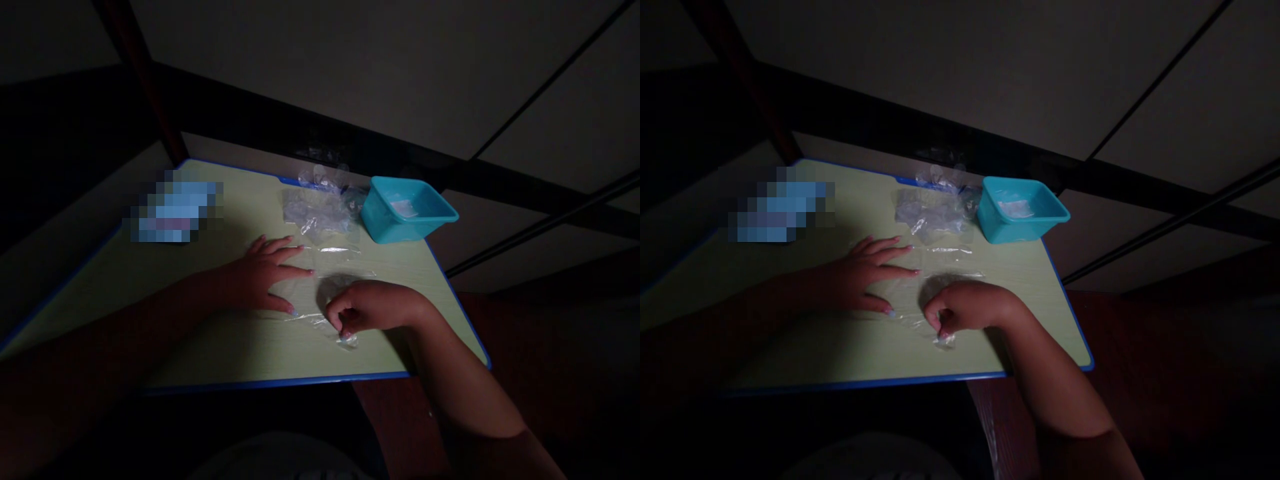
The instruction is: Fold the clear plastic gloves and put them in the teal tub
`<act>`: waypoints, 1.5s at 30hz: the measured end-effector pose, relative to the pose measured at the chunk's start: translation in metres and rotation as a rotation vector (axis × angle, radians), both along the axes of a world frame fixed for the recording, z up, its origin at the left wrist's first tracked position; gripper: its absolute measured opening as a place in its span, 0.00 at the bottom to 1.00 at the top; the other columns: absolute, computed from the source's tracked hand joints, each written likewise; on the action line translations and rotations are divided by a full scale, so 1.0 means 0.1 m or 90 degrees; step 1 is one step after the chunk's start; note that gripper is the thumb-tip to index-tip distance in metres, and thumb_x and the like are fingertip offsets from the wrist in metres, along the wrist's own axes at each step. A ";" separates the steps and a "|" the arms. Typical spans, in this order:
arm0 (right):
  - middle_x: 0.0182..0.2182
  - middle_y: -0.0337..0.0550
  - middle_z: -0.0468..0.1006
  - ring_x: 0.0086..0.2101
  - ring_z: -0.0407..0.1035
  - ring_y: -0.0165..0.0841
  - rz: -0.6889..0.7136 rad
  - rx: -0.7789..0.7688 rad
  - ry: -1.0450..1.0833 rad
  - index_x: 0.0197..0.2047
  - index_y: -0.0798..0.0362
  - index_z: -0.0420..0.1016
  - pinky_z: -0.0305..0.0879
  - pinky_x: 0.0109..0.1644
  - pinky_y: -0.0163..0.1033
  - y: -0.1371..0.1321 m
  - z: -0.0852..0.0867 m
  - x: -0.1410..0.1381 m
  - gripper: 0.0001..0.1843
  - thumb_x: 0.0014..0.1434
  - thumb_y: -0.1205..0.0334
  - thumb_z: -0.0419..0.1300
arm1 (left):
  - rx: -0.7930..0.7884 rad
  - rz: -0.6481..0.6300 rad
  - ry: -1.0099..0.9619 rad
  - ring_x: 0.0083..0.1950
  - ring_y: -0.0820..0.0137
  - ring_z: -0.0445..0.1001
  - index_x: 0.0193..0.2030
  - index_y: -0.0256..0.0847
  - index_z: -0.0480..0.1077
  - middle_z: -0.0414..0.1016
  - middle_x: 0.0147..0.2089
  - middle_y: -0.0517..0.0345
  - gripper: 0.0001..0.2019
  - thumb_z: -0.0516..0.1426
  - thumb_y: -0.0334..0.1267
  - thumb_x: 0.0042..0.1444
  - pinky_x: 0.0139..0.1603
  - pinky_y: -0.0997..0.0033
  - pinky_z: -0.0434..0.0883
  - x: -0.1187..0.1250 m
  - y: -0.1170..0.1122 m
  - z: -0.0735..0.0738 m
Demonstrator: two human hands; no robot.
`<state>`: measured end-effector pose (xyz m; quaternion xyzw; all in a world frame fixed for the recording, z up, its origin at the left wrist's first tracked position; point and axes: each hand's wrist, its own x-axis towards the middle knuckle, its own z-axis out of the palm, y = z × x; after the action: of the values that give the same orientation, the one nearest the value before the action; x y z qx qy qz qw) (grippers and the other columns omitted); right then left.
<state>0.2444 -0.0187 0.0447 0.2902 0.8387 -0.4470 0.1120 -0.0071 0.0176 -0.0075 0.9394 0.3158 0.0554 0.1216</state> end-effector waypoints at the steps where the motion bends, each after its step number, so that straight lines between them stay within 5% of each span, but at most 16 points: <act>1: 0.22 0.32 0.68 0.26 0.62 0.24 -0.002 0.003 0.001 0.29 0.56 0.71 0.55 0.31 0.31 0.00 0.00 0.00 0.07 0.54 0.75 0.63 | -0.002 0.001 0.002 0.71 0.44 0.44 0.64 0.58 0.62 0.50 0.72 0.51 0.37 0.60 0.64 0.48 0.66 0.38 0.43 0.00 0.00 0.00; 14: 0.25 0.34 0.66 0.27 0.59 0.25 -0.063 0.022 0.146 0.33 0.58 0.73 0.56 0.32 0.31 0.03 0.04 0.06 0.01 0.57 0.70 0.60 | -0.018 0.015 0.015 0.71 0.43 0.43 0.64 0.55 0.62 0.50 0.72 0.49 0.37 0.61 0.61 0.48 0.65 0.33 0.39 0.02 -0.03 0.04; 22: 0.22 0.29 0.64 0.25 0.61 0.25 0.010 -0.054 -0.033 0.40 0.56 0.71 0.54 0.27 0.30 -0.01 0.05 0.08 0.16 0.49 0.72 0.68 | -0.015 0.015 0.030 0.72 0.45 0.43 0.65 0.53 0.61 0.50 0.72 0.49 0.38 0.60 0.62 0.48 0.66 0.37 0.42 0.03 -0.04 0.08; 28: 0.22 0.31 0.68 0.25 0.62 0.25 -0.028 0.025 -0.051 0.30 0.56 0.72 0.52 0.29 0.31 0.00 0.00 0.00 0.07 0.51 0.71 0.67 | -0.002 0.002 0.034 0.72 0.47 0.42 0.65 0.53 0.60 0.48 0.72 0.46 0.38 0.59 0.63 0.49 0.66 0.39 0.43 0.03 -0.03 0.05; 34: 0.24 0.34 0.70 0.26 0.62 0.25 -0.031 0.029 -0.026 0.32 0.57 0.74 0.53 0.32 0.32 0.01 0.00 0.00 0.03 0.56 0.70 0.64 | -0.003 0.003 0.036 0.72 0.47 0.43 0.65 0.53 0.61 0.49 0.72 0.47 0.38 0.60 0.63 0.49 0.66 0.42 0.45 0.03 -0.03 0.07; 45: 0.23 0.32 0.64 0.22 0.58 0.23 -0.181 -0.035 0.162 0.30 0.54 0.65 0.56 0.26 0.30 0.04 -0.05 0.00 0.07 0.58 0.63 0.58 | -0.009 -0.007 0.010 0.71 0.43 0.44 0.64 0.50 0.64 0.49 0.72 0.48 0.36 0.61 0.61 0.49 0.66 0.40 0.44 0.03 -0.04 0.04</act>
<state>0.2447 -0.0148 0.0398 0.3435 0.7841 -0.5143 -0.0515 -0.0044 0.0138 -0.0037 0.9405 0.3123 0.0452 0.1260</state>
